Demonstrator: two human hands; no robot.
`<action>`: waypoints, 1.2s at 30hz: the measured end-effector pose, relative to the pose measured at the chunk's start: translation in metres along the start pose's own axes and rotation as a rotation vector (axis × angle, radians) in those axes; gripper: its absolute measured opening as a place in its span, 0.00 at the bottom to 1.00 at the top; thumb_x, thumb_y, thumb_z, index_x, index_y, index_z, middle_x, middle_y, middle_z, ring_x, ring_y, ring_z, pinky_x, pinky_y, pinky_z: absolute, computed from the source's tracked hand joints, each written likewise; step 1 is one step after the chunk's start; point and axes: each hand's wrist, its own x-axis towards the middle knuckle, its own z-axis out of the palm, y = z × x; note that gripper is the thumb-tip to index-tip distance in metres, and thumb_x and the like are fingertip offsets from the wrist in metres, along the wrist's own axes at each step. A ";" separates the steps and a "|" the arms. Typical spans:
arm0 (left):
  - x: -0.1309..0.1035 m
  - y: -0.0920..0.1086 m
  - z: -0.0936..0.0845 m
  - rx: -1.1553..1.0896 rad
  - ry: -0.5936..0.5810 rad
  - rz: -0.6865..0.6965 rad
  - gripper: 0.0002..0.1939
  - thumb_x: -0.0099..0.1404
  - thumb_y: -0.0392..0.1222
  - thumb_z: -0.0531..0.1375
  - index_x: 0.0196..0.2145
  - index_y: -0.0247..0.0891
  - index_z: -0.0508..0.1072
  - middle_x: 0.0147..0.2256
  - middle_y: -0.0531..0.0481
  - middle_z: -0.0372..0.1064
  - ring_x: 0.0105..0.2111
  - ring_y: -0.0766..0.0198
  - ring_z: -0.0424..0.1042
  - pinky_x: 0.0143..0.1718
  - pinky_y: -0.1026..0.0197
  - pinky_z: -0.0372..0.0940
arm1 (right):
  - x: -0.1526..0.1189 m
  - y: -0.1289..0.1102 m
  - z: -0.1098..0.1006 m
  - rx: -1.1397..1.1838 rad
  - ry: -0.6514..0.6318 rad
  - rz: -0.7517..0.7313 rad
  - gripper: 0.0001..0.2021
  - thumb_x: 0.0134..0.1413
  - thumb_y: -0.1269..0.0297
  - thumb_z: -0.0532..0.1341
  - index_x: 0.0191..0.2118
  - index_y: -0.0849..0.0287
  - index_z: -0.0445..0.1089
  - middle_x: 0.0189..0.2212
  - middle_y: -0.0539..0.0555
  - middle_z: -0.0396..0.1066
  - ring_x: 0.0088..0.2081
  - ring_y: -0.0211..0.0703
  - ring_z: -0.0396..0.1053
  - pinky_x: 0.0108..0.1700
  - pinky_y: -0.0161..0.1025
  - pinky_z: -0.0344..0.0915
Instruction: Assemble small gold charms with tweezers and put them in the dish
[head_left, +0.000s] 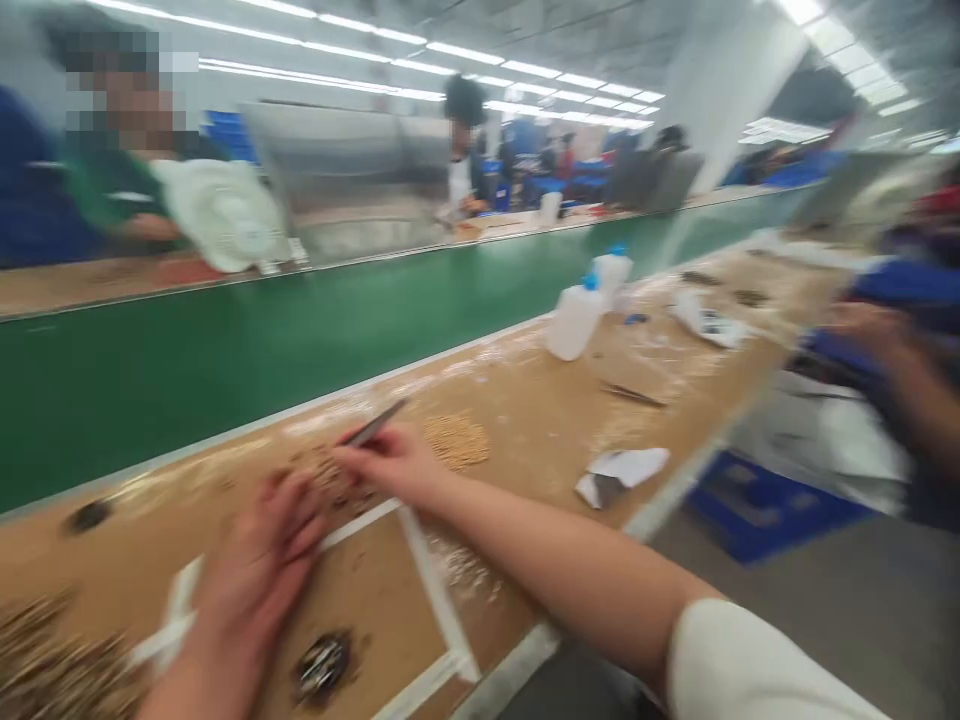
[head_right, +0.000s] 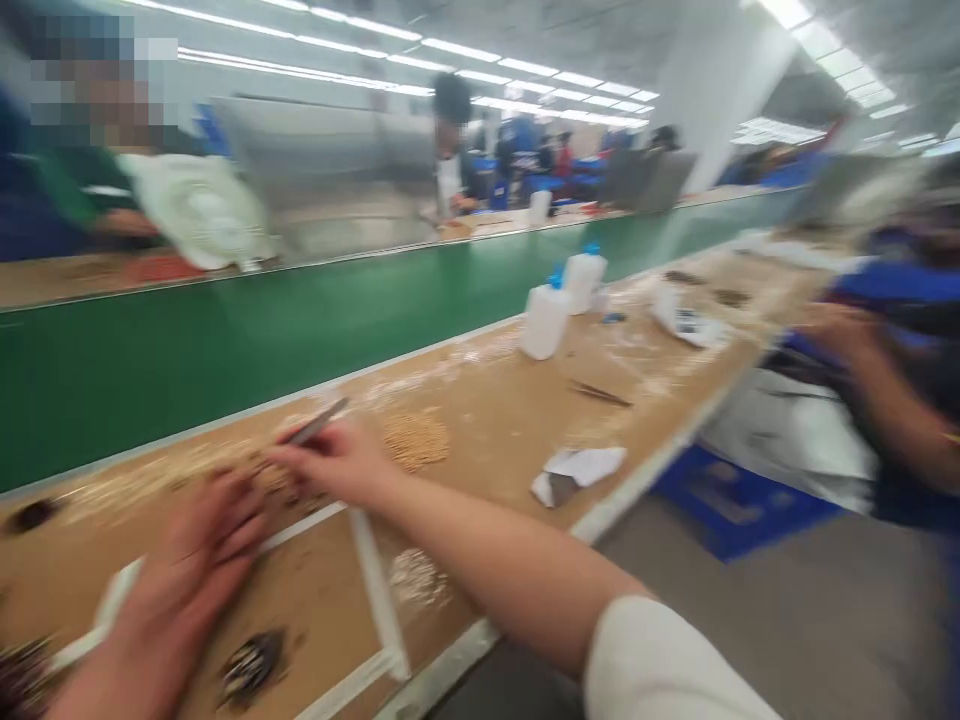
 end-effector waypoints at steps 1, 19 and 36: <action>-0.008 0.002 -0.007 -0.142 -0.045 0.033 0.33 0.42 0.46 0.85 0.35 0.40 0.69 0.22 0.65 0.57 0.17 0.76 0.49 0.14 0.76 0.48 | -0.009 0.000 0.001 0.002 0.001 0.007 0.23 0.42 0.44 0.80 0.36 0.57 0.81 0.24 0.45 0.74 0.25 0.35 0.70 0.31 0.35 0.72; -0.003 -0.018 -0.021 -0.407 -0.235 -0.019 0.22 0.55 0.36 0.82 0.41 0.39 0.76 0.23 0.62 0.63 0.17 0.78 0.48 0.14 0.76 0.46 | -0.040 0.001 0.001 -0.350 -0.039 -0.356 0.08 0.70 0.58 0.66 0.42 0.56 0.80 0.32 0.51 0.80 0.30 0.37 0.79 0.36 0.38 0.76; -0.007 -0.018 -0.020 -0.233 -0.268 -0.045 0.24 0.55 0.37 0.82 0.44 0.39 0.77 0.33 0.55 0.77 0.18 0.80 0.54 0.15 0.76 0.49 | -0.036 -0.004 -0.007 -0.300 -0.085 -0.292 0.22 0.74 0.43 0.60 0.35 0.56 0.74 0.25 0.48 0.69 0.25 0.36 0.68 0.31 0.38 0.66</action>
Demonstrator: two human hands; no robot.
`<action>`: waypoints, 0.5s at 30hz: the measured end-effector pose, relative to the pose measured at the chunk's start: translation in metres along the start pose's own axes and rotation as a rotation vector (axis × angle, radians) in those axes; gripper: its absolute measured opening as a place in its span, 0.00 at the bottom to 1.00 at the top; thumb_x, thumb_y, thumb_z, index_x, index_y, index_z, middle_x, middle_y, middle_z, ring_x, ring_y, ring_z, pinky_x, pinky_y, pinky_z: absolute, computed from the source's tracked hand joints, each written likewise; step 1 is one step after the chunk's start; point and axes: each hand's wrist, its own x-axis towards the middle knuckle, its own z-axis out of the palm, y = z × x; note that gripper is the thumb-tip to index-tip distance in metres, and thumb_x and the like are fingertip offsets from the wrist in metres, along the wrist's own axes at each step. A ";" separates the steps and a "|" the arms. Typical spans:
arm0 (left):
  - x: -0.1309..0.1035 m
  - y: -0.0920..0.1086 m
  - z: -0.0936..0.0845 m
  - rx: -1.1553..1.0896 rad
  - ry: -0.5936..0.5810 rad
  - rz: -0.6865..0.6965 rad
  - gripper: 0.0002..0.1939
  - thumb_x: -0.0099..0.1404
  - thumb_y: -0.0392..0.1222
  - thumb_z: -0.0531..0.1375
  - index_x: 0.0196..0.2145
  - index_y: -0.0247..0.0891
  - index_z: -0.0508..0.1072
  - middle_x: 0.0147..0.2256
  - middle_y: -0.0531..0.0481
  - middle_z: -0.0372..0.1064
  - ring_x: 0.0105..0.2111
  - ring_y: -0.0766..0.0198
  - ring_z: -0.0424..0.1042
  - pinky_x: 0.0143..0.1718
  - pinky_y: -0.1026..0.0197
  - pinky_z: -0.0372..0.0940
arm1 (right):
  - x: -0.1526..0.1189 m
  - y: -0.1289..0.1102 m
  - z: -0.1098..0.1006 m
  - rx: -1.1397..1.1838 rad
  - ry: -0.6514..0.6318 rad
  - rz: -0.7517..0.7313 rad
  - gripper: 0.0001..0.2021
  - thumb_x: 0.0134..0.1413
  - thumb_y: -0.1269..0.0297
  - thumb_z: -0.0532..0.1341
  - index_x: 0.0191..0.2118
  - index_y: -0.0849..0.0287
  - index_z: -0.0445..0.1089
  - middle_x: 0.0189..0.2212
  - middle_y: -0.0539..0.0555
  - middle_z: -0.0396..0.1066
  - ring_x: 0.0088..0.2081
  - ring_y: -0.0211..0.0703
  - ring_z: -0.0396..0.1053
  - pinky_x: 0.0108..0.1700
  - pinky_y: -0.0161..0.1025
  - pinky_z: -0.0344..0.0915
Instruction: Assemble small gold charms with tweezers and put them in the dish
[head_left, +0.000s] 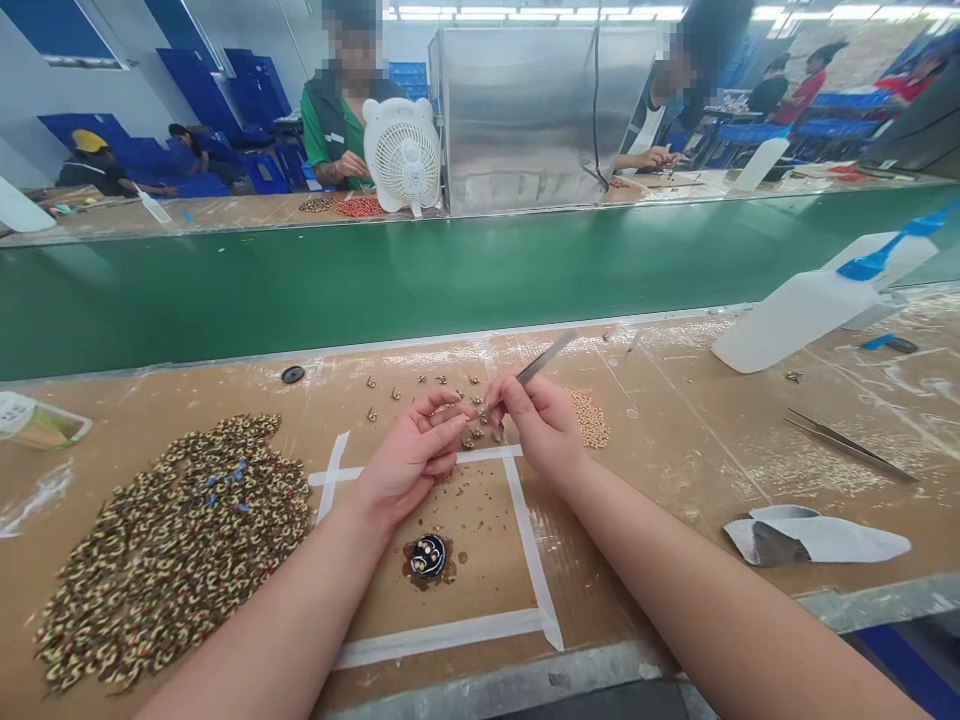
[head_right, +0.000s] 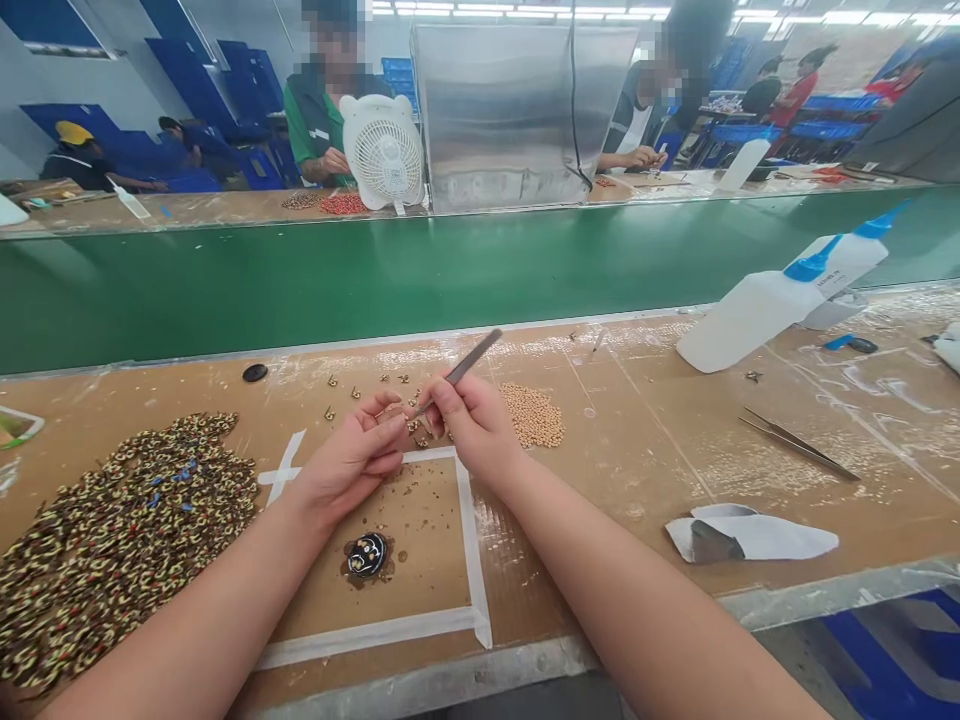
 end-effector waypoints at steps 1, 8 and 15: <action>0.000 0.000 0.001 0.028 -0.003 -0.011 0.23 0.55 0.38 0.82 0.44 0.39 0.77 0.33 0.54 0.78 0.18 0.80 0.55 0.16 0.76 0.49 | 0.001 0.000 -0.002 -0.010 -0.036 0.013 0.23 0.74 0.42 0.59 0.35 0.56 0.73 0.24 0.47 0.68 0.25 0.35 0.67 0.30 0.38 0.64; 0.000 -0.003 -0.001 0.163 -0.025 -0.017 0.20 0.58 0.39 0.80 0.44 0.39 0.78 0.40 0.49 0.81 0.30 0.71 0.76 0.23 0.75 0.66 | 0.007 0.004 -0.013 -0.019 -0.201 0.066 0.24 0.75 0.41 0.58 0.36 0.56 0.72 0.24 0.45 0.62 0.26 0.35 0.60 0.30 0.37 0.58; 0.002 -0.002 -0.006 0.118 -0.054 -0.127 0.22 0.57 0.33 0.80 0.46 0.37 0.78 0.38 0.45 0.85 0.36 0.61 0.85 0.39 0.65 0.81 | 0.013 0.006 -0.023 0.007 -0.341 0.163 0.23 0.72 0.39 0.60 0.36 0.55 0.71 0.25 0.45 0.63 0.25 0.35 0.59 0.29 0.37 0.57</action>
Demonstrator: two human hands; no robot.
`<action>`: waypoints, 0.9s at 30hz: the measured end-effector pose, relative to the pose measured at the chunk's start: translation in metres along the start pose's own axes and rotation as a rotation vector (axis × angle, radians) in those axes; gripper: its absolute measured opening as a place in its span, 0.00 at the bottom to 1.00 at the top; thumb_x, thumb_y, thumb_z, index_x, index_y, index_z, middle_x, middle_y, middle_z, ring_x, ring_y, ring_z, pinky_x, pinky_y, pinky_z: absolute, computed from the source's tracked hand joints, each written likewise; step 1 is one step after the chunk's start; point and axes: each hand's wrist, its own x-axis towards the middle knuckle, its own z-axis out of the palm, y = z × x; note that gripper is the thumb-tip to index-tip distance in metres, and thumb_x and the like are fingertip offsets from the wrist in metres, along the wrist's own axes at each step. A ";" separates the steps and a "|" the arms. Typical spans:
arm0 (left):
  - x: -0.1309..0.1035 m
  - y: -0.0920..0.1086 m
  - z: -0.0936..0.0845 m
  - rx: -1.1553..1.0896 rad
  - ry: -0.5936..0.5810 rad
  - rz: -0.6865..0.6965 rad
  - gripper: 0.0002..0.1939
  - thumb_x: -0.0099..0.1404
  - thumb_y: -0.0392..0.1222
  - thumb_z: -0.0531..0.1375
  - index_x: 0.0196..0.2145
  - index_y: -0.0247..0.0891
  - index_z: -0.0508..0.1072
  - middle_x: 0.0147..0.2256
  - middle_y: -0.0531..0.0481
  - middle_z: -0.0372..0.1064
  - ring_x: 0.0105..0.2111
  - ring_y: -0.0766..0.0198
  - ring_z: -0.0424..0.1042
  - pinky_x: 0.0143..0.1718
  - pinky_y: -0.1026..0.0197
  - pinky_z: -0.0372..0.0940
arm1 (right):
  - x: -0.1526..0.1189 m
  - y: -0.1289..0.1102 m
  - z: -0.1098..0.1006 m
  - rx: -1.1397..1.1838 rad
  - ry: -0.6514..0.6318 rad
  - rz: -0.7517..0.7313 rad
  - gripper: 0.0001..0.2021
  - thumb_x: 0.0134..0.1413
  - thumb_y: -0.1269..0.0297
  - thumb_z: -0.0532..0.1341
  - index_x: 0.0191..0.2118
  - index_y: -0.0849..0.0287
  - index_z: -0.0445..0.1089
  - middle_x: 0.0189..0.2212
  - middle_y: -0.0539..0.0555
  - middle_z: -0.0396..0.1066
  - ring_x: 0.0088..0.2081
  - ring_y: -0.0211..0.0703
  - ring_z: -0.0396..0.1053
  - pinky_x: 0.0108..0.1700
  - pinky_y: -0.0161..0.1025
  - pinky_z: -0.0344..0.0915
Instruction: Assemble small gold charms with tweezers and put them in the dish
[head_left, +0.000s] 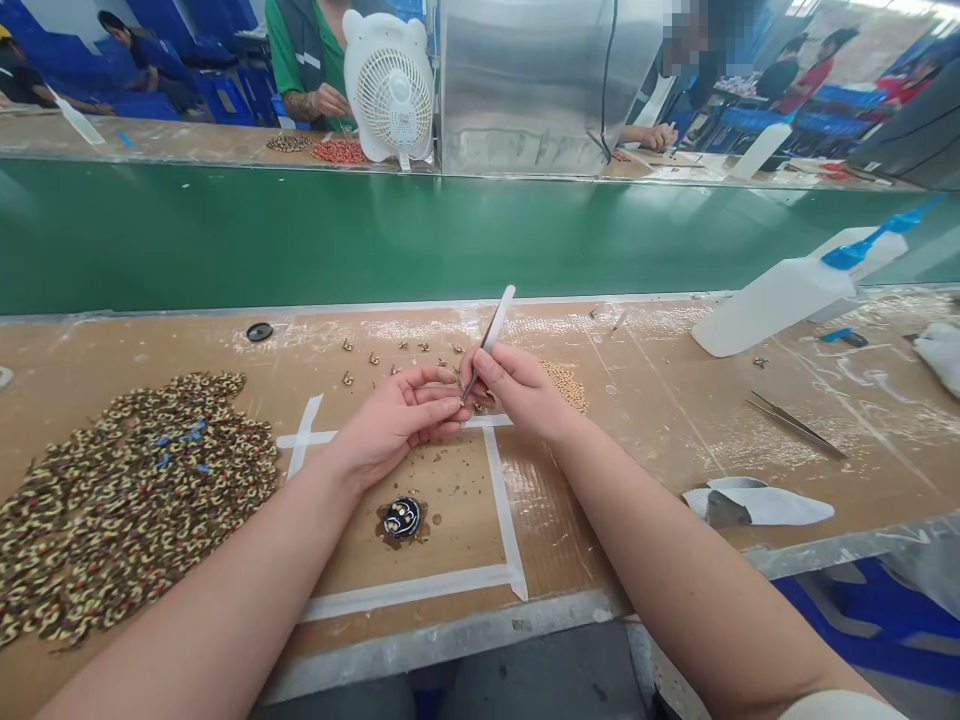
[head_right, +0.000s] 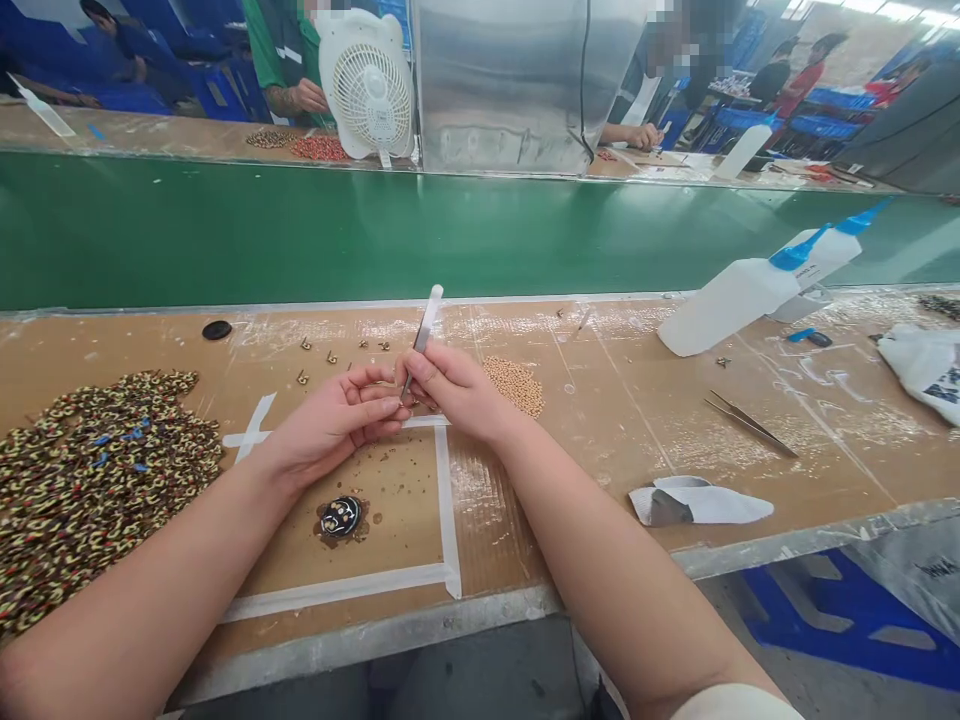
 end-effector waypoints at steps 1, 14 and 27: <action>0.000 0.001 0.000 -0.002 -0.004 -0.016 0.21 0.58 0.32 0.79 0.46 0.36 0.79 0.37 0.45 0.85 0.36 0.61 0.85 0.39 0.65 0.81 | 0.000 0.000 -0.001 0.007 -0.023 0.024 0.24 0.72 0.38 0.60 0.36 0.55 0.71 0.25 0.46 0.64 0.25 0.35 0.59 0.29 0.37 0.57; 0.000 0.005 -0.001 -0.021 -0.013 -0.102 0.17 0.58 0.28 0.78 0.43 0.33 0.80 0.38 0.42 0.85 0.37 0.60 0.86 0.39 0.65 0.82 | 0.000 0.000 -0.002 0.004 -0.058 0.070 0.23 0.72 0.39 0.61 0.36 0.56 0.71 0.26 0.48 0.68 0.25 0.34 0.60 0.28 0.36 0.58; 0.002 0.001 -0.003 -0.088 -0.038 -0.031 0.21 0.58 0.27 0.78 0.43 0.37 0.73 0.40 0.43 0.84 0.39 0.58 0.87 0.40 0.64 0.82 | 0.004 0.005 0.003 0.141 -0.026 0.142 0.25 0.68 0.38 0.64 0.34 0.57 0.72 0.24 0.45 0.62 0.23 0.32 0.57 0.25 0.35 0.53</action>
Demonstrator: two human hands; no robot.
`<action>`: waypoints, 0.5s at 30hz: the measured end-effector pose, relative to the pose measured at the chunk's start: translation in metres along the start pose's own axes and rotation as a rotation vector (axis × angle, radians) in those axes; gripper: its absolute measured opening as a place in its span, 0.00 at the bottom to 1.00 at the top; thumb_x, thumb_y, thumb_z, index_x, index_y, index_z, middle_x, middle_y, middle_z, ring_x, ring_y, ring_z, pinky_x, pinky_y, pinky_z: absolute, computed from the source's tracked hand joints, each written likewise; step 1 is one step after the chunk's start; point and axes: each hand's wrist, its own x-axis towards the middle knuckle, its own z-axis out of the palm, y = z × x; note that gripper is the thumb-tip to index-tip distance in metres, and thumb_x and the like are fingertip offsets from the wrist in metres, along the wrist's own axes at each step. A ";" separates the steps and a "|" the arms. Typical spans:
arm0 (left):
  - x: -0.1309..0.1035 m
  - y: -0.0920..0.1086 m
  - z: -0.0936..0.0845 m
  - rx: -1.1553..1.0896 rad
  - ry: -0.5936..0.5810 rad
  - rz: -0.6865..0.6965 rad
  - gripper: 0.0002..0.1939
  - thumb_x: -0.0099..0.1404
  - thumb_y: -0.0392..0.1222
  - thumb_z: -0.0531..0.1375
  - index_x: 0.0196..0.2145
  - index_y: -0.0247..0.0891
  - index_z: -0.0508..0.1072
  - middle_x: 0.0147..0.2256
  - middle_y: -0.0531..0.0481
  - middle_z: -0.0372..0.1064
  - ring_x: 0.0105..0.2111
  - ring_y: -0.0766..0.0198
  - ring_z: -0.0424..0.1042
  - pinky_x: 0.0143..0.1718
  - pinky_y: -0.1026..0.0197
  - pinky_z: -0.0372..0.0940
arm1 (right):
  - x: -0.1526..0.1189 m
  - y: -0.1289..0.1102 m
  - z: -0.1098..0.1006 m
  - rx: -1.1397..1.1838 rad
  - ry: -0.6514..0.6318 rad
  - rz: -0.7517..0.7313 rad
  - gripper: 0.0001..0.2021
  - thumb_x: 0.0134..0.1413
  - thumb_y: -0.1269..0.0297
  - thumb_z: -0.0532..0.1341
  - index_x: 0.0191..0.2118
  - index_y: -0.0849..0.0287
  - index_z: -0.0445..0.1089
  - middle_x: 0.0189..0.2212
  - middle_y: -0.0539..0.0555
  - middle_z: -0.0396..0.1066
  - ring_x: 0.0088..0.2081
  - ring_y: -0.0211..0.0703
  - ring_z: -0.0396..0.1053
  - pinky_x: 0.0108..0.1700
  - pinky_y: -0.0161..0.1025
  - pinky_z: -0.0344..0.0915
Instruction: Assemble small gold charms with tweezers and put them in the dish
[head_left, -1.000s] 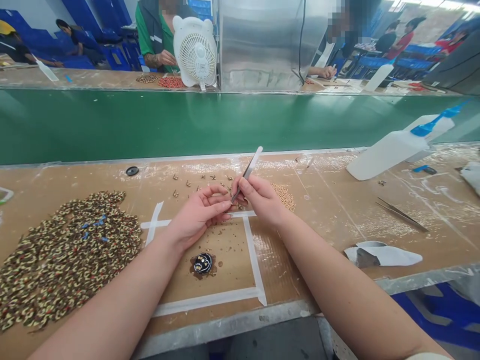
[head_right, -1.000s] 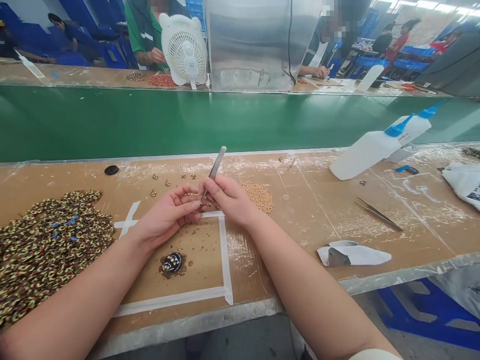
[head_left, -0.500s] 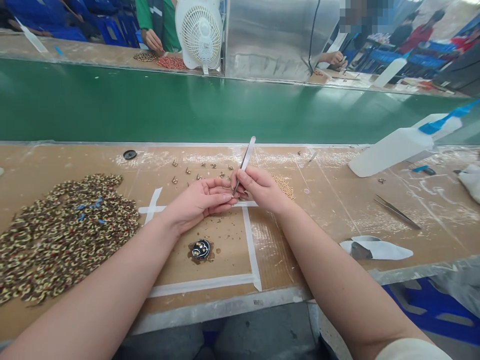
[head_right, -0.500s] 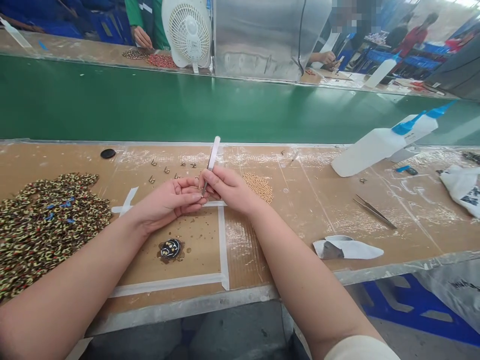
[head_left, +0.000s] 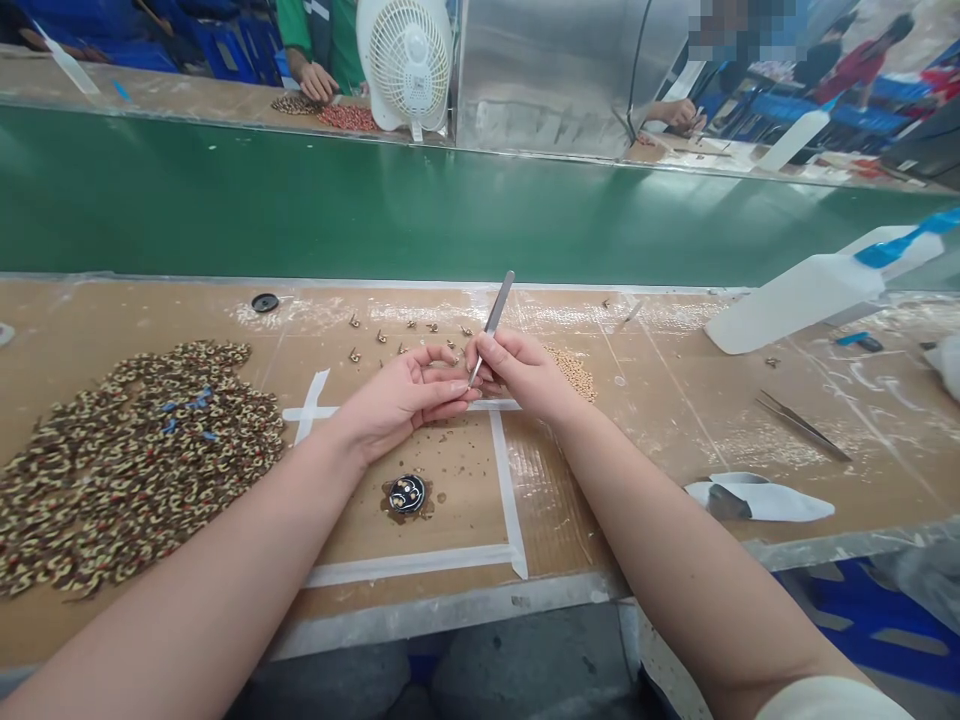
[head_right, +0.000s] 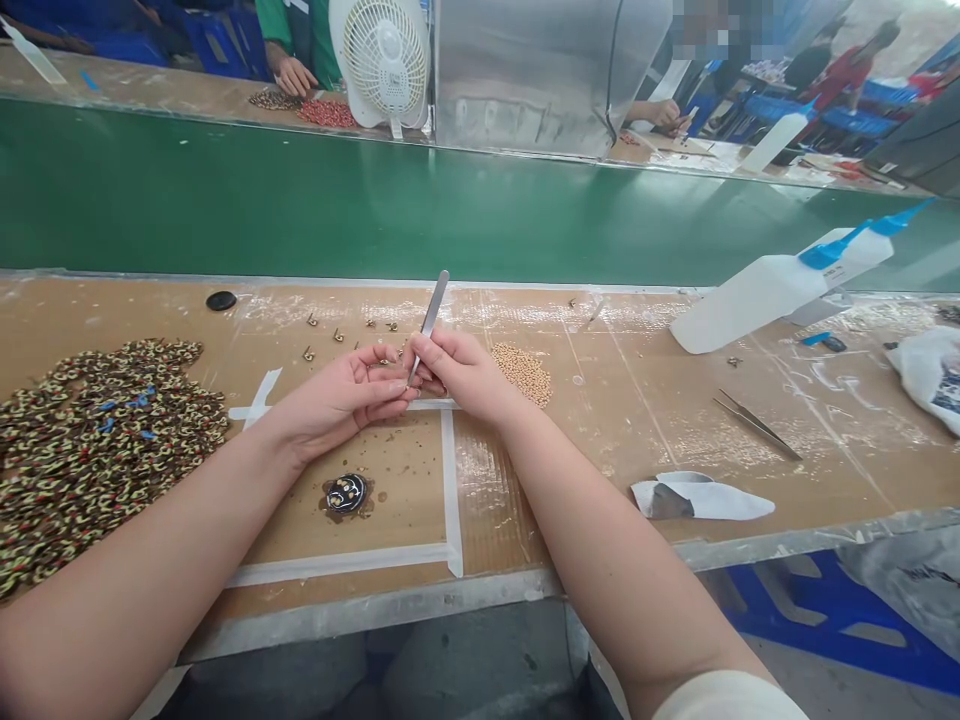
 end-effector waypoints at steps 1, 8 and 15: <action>0.000 -0.001 0.000 -0.007 0.004 0.010 0.22 0.58 0.27 0.77 0.42 0.38 0.71 0.40 0.44 0.84 0.39 0.58 0.87 0.41 0.63 0.82 | 0.001 0.001 0.001 0.016 0.004 -0.003 0.25 0.67 0.38 0.65 0.34 0.56 0.71 0.23 0.43 0.60 0.23 0.32 0.55 0.25 0.35 0.52; -0.001 -0.004 0.005 -0.020 0.029 0.082 0.23 0.56 0.26 0.78 0.37 0.38 0.68 0.37 0.56 0.77 0.37 0.60 0.86 0.39 0.64 0.82 | 0.002 0.004 0.001 0.058 0.031 -0.017 0.24 0.66 0.38 0.67 0.33 0.57 0.73 0.21 0.42 0.56 0.21 0.31 0.51 0.24 0.35 0.47; -0.004 -0.003 0.012 -0.025 0.038 0.143 0.25 0.54 0.27 0.79 0.30 0.37 0.64 0.36 0.56 0.75 0.35 0.61 0.86 0.38 0.66 0.82 | -0.001 0.006 0.006 0.054 0.128 -0.049 0.23 0.67 0.41 0.67 0.33 0.57 0.74 0.22 0.44 0.62 0.21 0.31 0.57 0.24 0.35 0.51</action>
